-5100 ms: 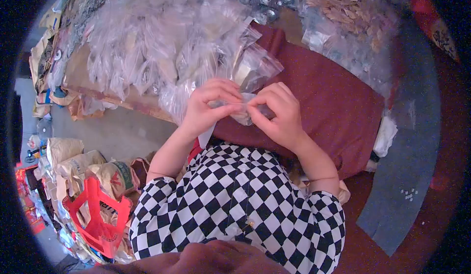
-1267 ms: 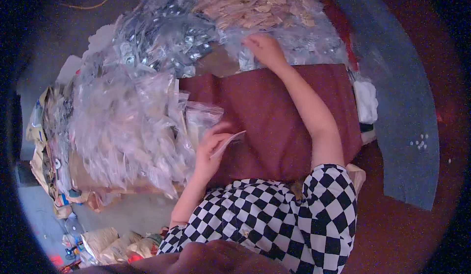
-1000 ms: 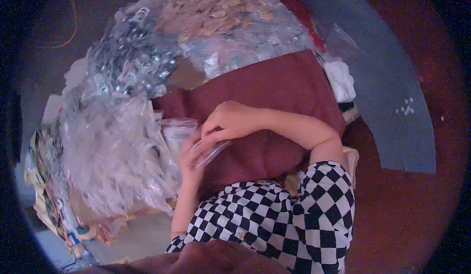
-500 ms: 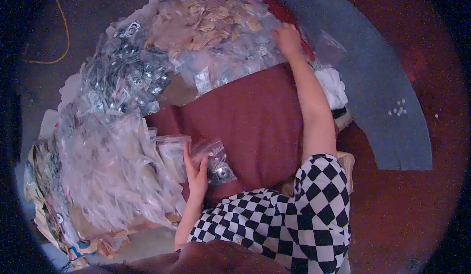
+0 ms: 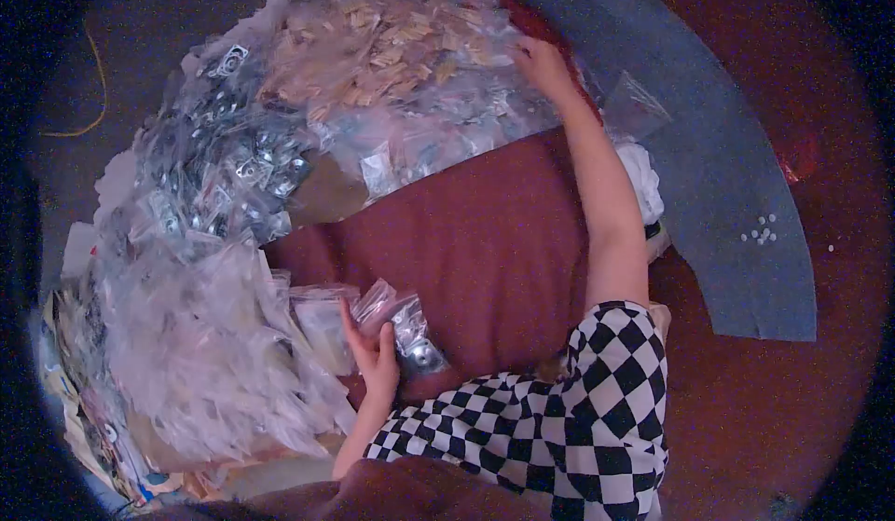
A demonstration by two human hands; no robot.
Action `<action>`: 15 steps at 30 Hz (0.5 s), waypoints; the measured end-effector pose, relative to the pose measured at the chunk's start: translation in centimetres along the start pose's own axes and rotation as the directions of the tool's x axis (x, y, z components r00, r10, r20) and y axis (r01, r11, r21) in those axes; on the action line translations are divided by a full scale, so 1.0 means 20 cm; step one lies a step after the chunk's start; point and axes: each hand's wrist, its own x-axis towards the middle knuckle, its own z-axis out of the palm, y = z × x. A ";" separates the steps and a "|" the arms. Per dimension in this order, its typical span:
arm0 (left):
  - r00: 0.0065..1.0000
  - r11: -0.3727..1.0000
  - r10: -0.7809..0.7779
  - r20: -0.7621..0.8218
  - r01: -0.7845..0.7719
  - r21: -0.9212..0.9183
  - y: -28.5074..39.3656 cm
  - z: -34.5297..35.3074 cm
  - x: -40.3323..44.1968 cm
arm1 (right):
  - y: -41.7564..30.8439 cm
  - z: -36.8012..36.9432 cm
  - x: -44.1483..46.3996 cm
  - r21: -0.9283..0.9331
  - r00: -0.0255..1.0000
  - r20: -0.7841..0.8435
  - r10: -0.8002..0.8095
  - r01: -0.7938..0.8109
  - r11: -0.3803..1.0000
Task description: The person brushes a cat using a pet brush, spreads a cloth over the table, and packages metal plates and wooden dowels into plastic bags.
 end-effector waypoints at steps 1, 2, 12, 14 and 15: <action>1.000 0.999 0.022 -0.014 -0.021 0.043 -0.01 0.00 0.01 | -0.03 0.01 0.03 -0.004 1.000 -0.001 0.003 -0.003 1.000; 1.000 0.999 0.022 -0.013 -0.021 0.040 -0.01 0.00 0.01 | -0.07 0.03 0.07 0.152 1.000 0.010 0.014 -0.015 0.988; 0.999 0.999 0.052 -0.003 -0.052 0.002 0.06 0.01 0.01 | 0.00 0.31 0.13 -0.109 0.976 -0.052 0.210 -0.214 0.971; 0.997 0.997 0.010 0.073 -0.016 0.072 -0.01 -0.04 0.00 | 0.20 0.36 0.15 -0.019 0.977 -0.075 0.200 -0.202 0.979; 0.997 0.997 0.012 0.072 -0.017 0.071 -0.03 -0.06 0.00 | 0.20 0.34 0.14 0.026 0.975 -0.092 0.200 -0.198 0.980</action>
